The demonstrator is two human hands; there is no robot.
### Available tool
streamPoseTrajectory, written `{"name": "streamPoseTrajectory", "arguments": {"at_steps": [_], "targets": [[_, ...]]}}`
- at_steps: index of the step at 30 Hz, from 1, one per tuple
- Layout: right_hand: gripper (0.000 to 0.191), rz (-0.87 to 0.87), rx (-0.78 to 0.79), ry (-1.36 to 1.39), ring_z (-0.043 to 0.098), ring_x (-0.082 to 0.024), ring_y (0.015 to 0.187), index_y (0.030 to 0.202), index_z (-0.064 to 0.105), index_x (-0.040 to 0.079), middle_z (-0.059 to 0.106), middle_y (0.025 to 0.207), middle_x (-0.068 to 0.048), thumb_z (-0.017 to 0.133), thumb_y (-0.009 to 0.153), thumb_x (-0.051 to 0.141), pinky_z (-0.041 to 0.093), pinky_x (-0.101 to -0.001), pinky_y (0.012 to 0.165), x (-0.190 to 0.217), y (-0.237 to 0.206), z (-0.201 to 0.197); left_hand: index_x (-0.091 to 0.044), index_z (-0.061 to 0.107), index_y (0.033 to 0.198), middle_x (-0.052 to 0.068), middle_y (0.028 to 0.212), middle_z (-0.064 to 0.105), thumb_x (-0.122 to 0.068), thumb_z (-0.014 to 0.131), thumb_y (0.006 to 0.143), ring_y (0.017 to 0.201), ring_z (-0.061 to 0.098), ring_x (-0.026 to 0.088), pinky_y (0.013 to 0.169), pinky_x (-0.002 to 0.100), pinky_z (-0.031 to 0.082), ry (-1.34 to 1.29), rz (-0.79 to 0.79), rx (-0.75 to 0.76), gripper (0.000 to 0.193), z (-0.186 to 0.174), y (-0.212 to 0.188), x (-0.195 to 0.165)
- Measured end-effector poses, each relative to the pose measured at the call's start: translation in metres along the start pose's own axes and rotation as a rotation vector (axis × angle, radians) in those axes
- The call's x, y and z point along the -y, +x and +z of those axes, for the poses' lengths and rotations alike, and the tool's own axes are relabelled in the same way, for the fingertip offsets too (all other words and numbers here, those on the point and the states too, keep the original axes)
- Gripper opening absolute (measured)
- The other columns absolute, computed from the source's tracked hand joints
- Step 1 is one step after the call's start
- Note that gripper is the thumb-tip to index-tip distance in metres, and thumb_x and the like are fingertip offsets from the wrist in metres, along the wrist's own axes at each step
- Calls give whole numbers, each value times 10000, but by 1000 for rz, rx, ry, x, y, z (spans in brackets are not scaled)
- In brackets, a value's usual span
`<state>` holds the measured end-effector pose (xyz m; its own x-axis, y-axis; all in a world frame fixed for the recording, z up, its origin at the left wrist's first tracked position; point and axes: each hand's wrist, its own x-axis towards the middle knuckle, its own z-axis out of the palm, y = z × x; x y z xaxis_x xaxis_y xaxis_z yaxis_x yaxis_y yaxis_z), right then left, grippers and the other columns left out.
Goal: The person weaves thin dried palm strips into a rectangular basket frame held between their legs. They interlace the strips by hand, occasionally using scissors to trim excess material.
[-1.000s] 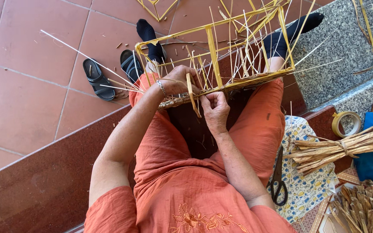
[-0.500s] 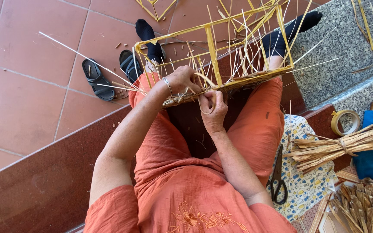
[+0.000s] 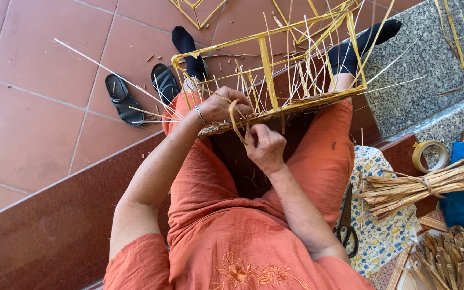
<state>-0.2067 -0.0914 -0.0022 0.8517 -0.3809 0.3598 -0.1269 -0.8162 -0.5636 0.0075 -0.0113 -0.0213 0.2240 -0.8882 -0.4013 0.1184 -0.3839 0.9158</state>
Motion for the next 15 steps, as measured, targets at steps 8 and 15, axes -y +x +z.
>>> {"name": "streamPoseTrajectory", "arguments": {"at_steps": [8,15], "targets": [[188,-32,483,-333,693,-305,605,908,665,55,690,687,-124,695,731,111,547,-466,574,-28,-49,2,-88,802,1017,27,934,796,-118,742,885,885,728,119,838,293,603,214,285,71,148,-1,-16,-4],[114,34,1201,-721,729,-274,802,925,772,141,739,823,-57,734,818,135,545,-478,693,-48,-61,27,-105,805,1067,56,1011,775,-14,673,818,932,727,156,843,296,600,327,355,61,296,1,-25,-18]]}}
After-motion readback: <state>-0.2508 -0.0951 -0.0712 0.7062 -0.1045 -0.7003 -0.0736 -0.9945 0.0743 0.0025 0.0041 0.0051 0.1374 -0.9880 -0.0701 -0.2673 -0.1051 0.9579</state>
